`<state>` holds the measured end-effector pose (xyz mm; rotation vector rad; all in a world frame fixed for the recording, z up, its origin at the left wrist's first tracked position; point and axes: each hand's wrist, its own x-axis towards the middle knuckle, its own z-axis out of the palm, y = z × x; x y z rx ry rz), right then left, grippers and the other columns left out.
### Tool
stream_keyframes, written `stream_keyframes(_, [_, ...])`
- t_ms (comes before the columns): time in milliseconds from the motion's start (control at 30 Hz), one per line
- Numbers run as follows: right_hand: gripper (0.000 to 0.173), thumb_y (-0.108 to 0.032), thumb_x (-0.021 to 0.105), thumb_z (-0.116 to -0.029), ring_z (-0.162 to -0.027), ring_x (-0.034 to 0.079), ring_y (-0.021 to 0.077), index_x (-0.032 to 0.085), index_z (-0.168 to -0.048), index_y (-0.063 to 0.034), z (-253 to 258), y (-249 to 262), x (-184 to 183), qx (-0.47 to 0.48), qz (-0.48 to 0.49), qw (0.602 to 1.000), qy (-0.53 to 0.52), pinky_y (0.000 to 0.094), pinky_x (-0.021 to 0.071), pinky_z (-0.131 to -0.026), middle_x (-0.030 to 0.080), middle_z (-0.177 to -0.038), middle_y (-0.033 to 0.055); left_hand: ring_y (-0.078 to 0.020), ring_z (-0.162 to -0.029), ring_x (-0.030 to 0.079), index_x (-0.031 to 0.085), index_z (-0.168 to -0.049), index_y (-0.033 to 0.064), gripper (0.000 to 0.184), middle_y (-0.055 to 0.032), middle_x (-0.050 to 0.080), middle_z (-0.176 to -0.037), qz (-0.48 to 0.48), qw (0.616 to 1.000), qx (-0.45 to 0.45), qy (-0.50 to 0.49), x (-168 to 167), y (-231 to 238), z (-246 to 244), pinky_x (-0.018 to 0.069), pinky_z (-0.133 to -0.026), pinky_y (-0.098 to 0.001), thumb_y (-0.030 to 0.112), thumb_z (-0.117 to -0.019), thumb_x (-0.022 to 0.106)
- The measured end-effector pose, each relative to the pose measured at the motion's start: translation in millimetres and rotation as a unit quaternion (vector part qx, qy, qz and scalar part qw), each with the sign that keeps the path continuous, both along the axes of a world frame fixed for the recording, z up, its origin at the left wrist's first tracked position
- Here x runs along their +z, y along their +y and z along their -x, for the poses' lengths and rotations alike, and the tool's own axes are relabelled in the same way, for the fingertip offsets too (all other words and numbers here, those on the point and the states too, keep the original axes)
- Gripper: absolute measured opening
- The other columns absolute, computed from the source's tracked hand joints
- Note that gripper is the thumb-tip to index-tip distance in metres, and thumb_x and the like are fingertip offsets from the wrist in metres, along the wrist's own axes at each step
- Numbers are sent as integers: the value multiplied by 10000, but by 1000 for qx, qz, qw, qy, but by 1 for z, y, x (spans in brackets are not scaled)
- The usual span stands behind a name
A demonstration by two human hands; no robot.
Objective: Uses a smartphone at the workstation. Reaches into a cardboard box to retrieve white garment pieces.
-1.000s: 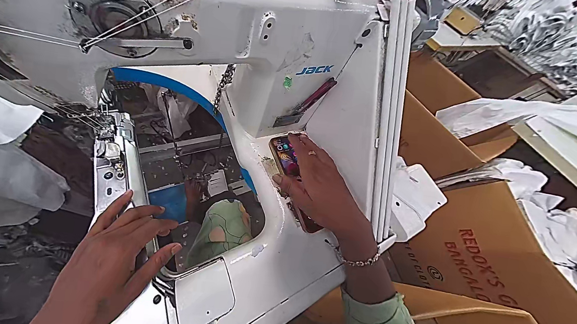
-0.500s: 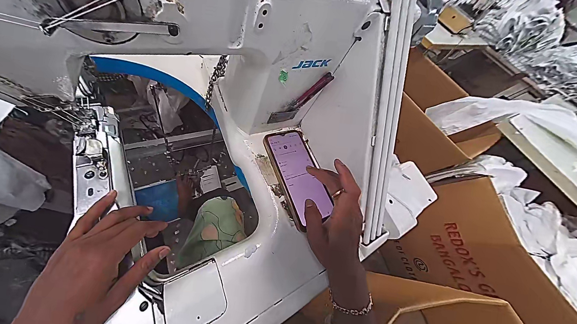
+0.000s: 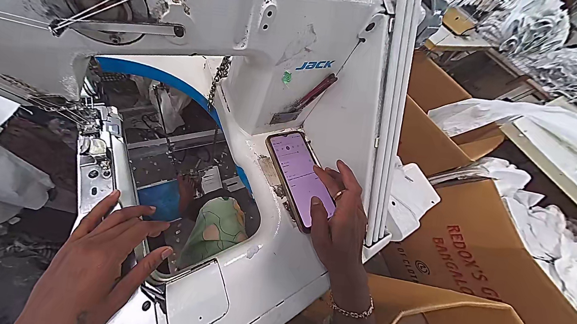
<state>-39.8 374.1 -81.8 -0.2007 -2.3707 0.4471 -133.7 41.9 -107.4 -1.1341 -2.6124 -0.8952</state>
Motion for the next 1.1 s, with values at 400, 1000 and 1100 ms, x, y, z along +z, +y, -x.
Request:
stream_keyframes(400, [511, -185, 409, -998, -1300, 597, 230, 455, -1421, 98, -1, 1, 1, 40, 38, 998, 4, 357, 456, -1098, 680, -1323, 171, -203, -1167, 661, 767, -1021, 152, 504, 4, 756, -999, 5, 1000, 3, -5, 0, 0, 0, 213, -1232, -538, 551, -1008, 460])
stream_keyframes(1000, [434, -144, 407, -999, -1264, 627, 187, 528, -1328, 112, -2, 2, 2, 26, 32, 997, 70, 278, 478, -1071, 706, -1267, 187, -210, -1172, 662, 769, -1025, 140, 530, -6, 757, -999, 2, 1000, -1, -9, -1, -1, 1, 198, -1237, -553, 559, -1016, 446])
stream_keyframes(1100, [444, -145, 405, -988, -1232, 642, 198, 555, -1334, 88, -2, 1, 2, 22, 31, 998, 42, 320, 498, -1047, 720, -1249, 154, -209, -1166, 663, 769, -1026, 140, 536, -7, 756, -991, 3, 1000, -2, -9, 0, -1, 1, 199, -1235, -553, 565, -1015, 443])
